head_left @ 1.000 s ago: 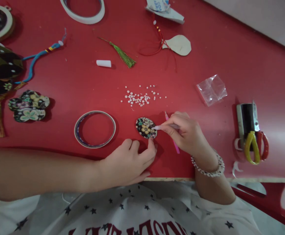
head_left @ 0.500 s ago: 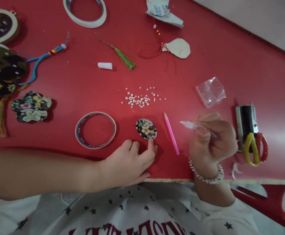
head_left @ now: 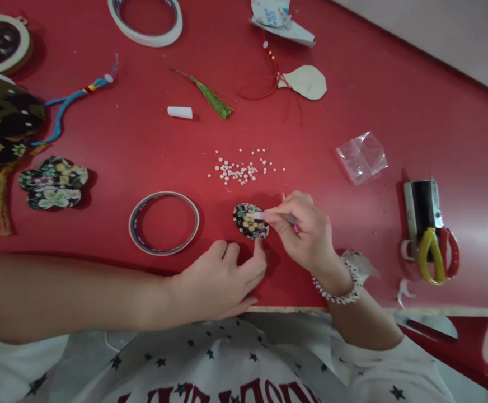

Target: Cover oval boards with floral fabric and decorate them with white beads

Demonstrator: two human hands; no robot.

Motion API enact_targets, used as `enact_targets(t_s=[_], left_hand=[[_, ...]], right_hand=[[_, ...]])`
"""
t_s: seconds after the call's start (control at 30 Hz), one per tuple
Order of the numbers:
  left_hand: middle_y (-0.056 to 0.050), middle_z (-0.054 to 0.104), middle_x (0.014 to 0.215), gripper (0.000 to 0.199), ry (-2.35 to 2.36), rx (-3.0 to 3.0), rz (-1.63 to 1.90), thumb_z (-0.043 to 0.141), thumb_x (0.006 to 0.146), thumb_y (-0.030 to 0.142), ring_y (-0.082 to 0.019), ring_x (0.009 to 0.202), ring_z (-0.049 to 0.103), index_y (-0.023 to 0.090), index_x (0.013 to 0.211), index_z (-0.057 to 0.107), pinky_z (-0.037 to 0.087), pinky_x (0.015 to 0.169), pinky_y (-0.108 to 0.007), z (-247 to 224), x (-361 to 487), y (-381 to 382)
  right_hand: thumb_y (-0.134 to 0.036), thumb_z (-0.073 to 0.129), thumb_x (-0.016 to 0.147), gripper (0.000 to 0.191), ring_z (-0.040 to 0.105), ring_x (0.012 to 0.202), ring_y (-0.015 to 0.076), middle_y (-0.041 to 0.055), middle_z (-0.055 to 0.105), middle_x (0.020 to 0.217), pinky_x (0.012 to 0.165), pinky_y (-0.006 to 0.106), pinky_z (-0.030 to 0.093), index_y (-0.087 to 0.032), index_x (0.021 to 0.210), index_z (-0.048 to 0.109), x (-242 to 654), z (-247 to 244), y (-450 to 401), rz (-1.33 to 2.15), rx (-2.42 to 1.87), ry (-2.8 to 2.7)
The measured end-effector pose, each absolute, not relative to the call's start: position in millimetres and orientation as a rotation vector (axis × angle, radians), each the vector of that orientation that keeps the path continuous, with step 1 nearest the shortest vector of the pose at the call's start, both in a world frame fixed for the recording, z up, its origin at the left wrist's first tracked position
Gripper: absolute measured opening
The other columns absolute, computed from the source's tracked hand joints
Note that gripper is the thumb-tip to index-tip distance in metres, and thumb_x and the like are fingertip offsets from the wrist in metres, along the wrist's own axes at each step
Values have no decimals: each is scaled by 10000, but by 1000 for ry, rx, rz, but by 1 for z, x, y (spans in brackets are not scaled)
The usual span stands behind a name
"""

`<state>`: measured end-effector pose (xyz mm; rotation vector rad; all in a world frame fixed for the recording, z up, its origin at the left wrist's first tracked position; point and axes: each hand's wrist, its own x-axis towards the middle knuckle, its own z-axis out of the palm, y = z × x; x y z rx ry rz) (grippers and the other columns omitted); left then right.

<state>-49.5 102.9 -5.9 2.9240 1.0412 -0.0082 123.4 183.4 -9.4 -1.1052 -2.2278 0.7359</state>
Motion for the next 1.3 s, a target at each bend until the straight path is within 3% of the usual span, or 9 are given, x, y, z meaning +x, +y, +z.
enact_targets(t_s=[1.3], left_hand=[[-129,512,1260,537,1043,2944,-17,302,899,489,-175,644,538,135,1230,533,342,530,-338,-6,-49,102]], right_hand=[[-251,533,882,206,499,628,144,-2,586,614,656,291,391,-198,683,539,115,-17,187,545,-1176,-2278]])
